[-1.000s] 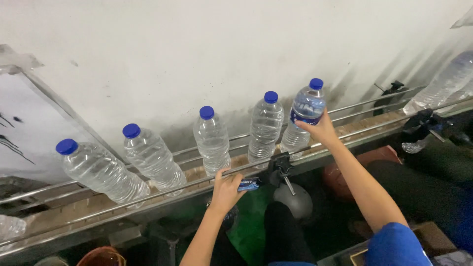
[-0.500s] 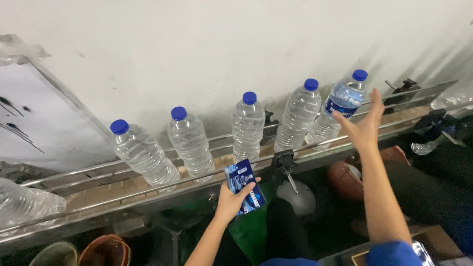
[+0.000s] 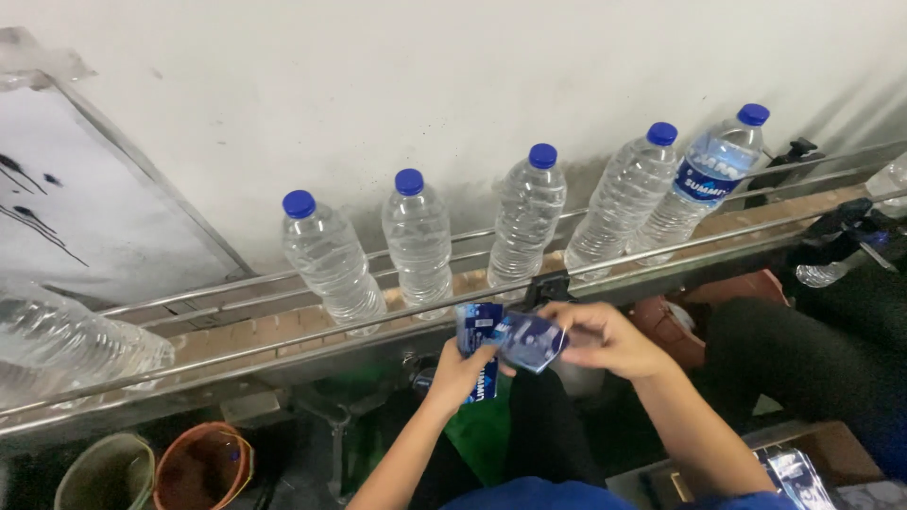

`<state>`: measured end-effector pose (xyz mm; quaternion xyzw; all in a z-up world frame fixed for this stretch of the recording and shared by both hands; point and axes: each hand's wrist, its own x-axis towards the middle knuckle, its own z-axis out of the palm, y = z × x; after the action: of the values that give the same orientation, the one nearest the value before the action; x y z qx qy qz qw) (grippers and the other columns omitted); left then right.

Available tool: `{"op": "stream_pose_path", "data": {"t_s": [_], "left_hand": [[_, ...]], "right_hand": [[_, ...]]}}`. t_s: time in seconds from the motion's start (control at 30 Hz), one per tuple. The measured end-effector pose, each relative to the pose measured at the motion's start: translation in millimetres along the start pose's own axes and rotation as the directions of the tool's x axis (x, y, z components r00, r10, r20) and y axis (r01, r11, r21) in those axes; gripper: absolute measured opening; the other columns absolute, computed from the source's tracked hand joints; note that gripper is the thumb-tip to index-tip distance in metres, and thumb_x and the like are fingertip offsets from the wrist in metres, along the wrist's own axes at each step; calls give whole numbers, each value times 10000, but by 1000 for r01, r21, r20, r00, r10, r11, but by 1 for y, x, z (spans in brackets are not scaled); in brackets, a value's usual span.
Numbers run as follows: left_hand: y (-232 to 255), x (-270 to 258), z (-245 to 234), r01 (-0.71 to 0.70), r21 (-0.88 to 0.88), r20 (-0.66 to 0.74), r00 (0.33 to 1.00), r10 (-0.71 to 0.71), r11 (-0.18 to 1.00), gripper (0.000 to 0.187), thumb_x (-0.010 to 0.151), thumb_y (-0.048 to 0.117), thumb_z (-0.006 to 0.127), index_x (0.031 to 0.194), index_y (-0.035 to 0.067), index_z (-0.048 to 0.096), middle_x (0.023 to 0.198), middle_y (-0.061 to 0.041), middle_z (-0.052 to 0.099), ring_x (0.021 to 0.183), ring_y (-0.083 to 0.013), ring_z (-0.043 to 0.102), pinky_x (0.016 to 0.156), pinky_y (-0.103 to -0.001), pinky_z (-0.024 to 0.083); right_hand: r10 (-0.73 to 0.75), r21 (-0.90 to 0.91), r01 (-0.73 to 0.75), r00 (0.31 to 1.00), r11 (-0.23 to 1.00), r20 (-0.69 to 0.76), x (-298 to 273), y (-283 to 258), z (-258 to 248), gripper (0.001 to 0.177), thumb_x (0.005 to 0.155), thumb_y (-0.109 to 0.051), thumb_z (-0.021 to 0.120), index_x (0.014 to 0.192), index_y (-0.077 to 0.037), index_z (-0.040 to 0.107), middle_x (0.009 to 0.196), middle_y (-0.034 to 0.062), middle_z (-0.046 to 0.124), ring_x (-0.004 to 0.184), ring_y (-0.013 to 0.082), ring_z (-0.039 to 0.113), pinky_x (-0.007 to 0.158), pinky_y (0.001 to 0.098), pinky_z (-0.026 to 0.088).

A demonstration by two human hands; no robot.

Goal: Manually placing plastic label sleeves onto water bottles as they move along a conveyor belt in a production facility.

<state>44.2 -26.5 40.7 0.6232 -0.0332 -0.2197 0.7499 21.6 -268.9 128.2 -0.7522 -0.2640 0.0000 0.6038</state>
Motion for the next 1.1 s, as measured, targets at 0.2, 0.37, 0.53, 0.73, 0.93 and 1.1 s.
{"op": "stream_pose_path", "data": {"t_s": [0.2,0.37,0.53,0.73,0.93,1.1], "left_hand": [[18,13,-16,-345,634,-76,863,500,692,407,803,434,858,904,64,722,806,-179,763,925,-367,751,930,-423,501],[7,26,-47,-405,773,-96,685,722,488,309,888,359,811,888,72,695,747,-170,759,844,-335,763,1025,-370,491],[-6,28,-56,-350,754,-117,760,639,556,341,857,412,800,923,94,697,825,-177,746,1002,-398,720,825,-470,584],[-8,32,-59,-402,793,-46,711,702,459,222,866,292,795,943,93,732,813,-132,765,1103,-310,698,907,-413,578],[5,25,-55,-424,700,-121,723,680,575,231,837,184,766,984,23,691,943,-219,750,1071,-402,696,885,-467,571],[8,6,-41,-420,356,-161,853,497,835,179,821,5,664,987,0,731,874,-187,803,832,-309,798,766,-410,608]], "right_hand": [[-275,-560,27,891,828,-363,56,-73,-77,220,867,-80,824,1030,12,707,1298,230,608,1199,418,628,1016,485,509],[-411,-888,-90,862,451,-296,113,-19,-131,289,910,-302,879,1161,-223,758,1222,-33,668,1150,205,655,971,333,418],[-141,-429,-66,891,901,-432,93,-28,-103,758,882,-203,816,1536,-83,454,1461,260,476,1396,376,459,1190,506,318],[-281,-462,-2,791,887,-543,86,11,-131,1225,755,-42,960,1647,-117,124,1579,322,305,1452,473,397,1247,540,268],[-178,-447,-162,760,880,-625,53,85,-137,1313,688,-164,1013,1614,-37,92,1537,368,354,1468,444,371,1252,555,203],[-207,-453,-138,749,881,-630,46,61,-147,1307,690,-126,1009,1607,-23,84,1540,393,327,1470,492,344,1258,581,189]]}}
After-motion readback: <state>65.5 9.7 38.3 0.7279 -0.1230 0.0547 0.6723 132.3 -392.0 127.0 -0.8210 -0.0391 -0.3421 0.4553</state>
